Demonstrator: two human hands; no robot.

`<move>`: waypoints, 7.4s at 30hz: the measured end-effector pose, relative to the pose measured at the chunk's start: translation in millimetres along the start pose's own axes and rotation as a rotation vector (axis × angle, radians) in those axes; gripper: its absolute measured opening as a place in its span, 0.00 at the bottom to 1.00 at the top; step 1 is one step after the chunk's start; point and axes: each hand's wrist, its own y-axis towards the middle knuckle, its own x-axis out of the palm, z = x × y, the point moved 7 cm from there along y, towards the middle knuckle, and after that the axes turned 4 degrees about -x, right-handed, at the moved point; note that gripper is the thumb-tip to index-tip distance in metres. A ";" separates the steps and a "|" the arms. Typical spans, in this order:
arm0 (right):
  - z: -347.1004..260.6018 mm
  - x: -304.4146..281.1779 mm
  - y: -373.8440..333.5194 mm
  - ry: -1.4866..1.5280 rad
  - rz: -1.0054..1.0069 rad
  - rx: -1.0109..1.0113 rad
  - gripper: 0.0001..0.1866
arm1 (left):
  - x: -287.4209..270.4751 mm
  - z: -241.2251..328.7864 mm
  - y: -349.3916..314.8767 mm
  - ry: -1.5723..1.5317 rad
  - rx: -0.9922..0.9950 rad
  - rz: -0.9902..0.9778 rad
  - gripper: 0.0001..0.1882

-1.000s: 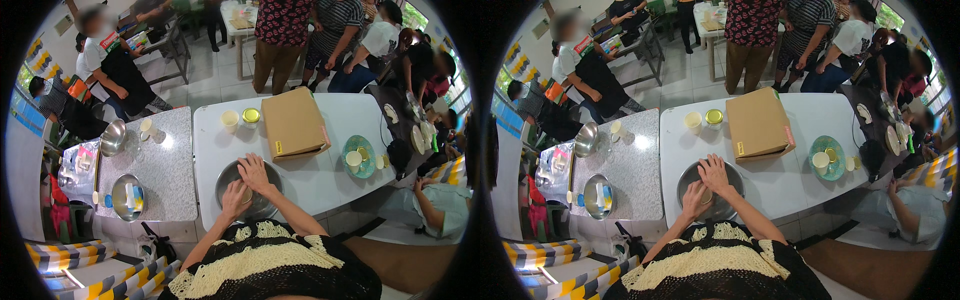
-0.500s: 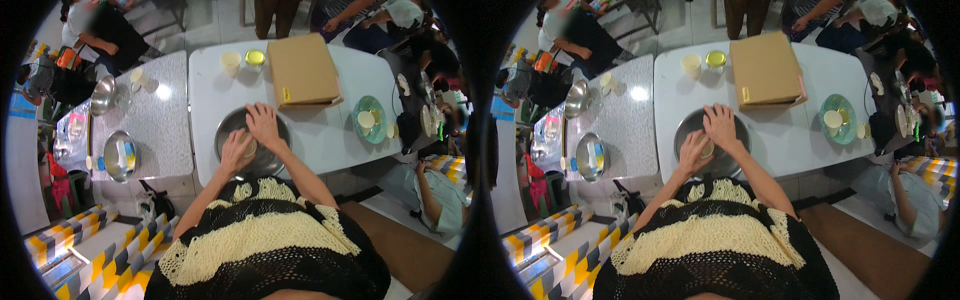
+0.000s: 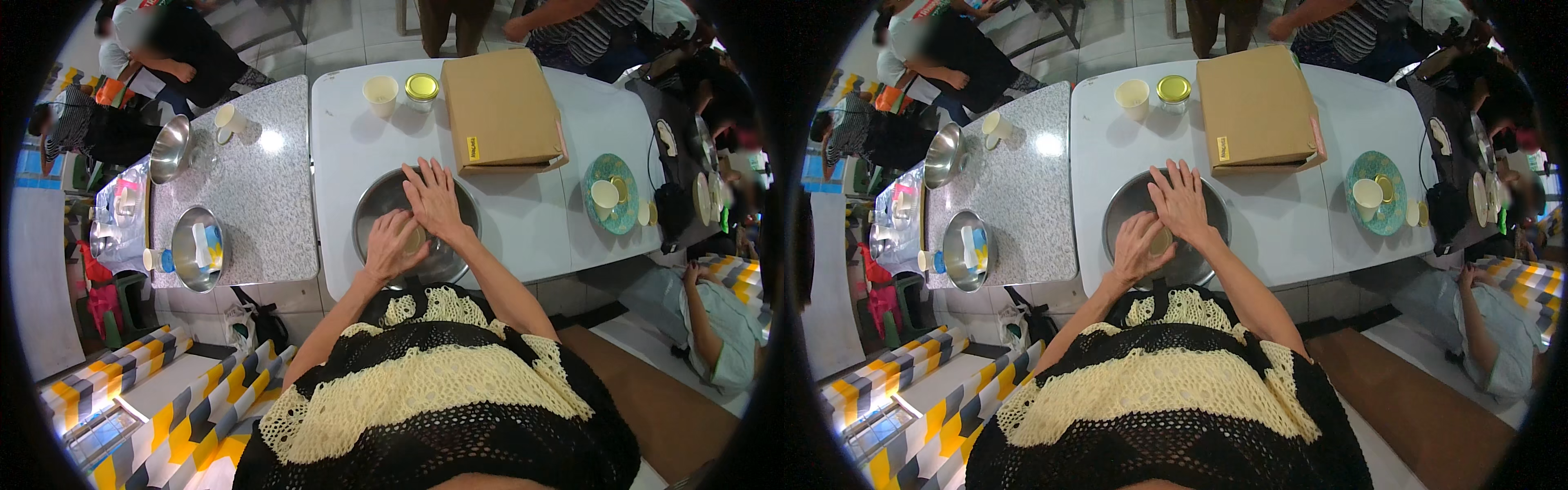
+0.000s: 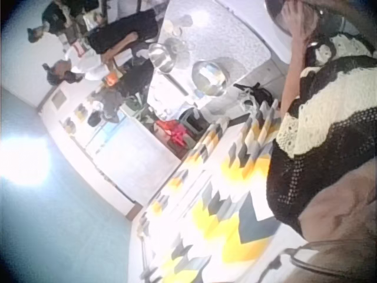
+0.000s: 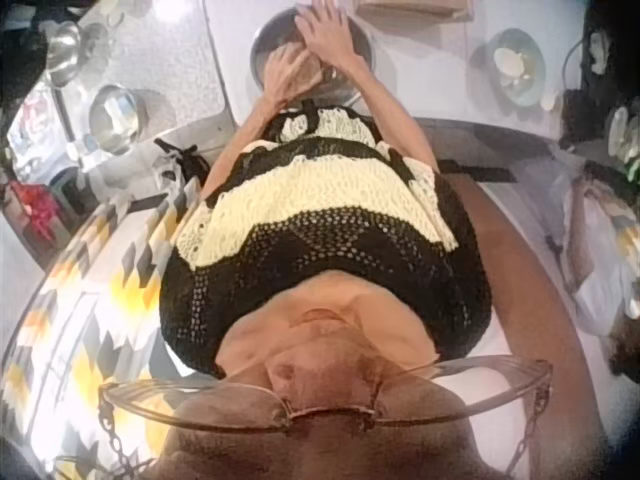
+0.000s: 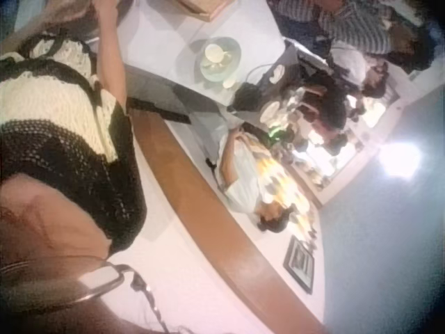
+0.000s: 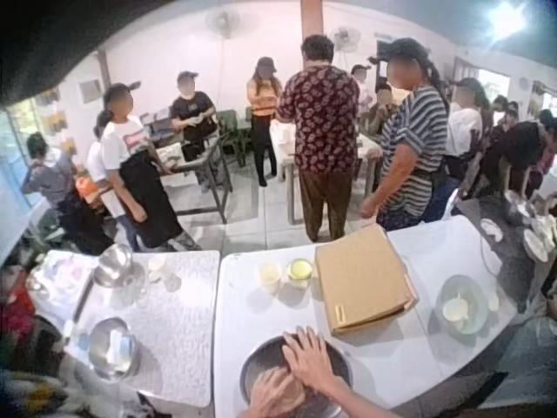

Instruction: The person repeatedly picks up small paper cups and yellow plastic lids from a table, places the cups into a metal bowl, and presses the lids onto the cups. The person handles the items one at a time, stacking them inside the bowl.

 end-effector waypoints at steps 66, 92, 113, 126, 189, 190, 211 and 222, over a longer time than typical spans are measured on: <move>-19.8 4.6 -3.0 -0.111 -0.067 0.093 0.35 | -46.8 -61.5 -12.0 -0.192 -0.555 -0.001 0.11; -7.6 3.4 -4.5 -0.134 -0.043 0.114 0.34 | -26.8 -62.8 -15.0 -0.088 -0.494 0.151 0.05; -11.9 2.3 -8.0 -0.110 -0.022 0.094 0.34 | -30.4 -59.7 -14.8 -0.007 -0.480 0.069 0.07; -11.6 5.9 -0.3 -0.127 0.009 0.095 0.32 | -30.7 -66.5 -12.0 -0.071 -0.486 0.172 0.09; 0.4 7.6 -9.0 -0.098 0.070 0.190 0.31 | -13.9 -62.4 -12.5 0.063 -0.506 -0.068 0.09; 0.8 6.8 -7.8 -0.102 0.068 0.187 0.31 | -12.9 -63.3 -13.1 0.071 -0.492 -0.058 0.08; -1.4 4.7 -14.1 -0.104 0.090 0.138 0.31 | -10.4 -56.5 -20.9 0.130 -0.458 -0.042 0.07; -8.7 3.6 -28.4 -0.031 -0.009 0.095 0.31 | -10.8 -35.7 -43.9 0.186 -0.565 0.003 0.08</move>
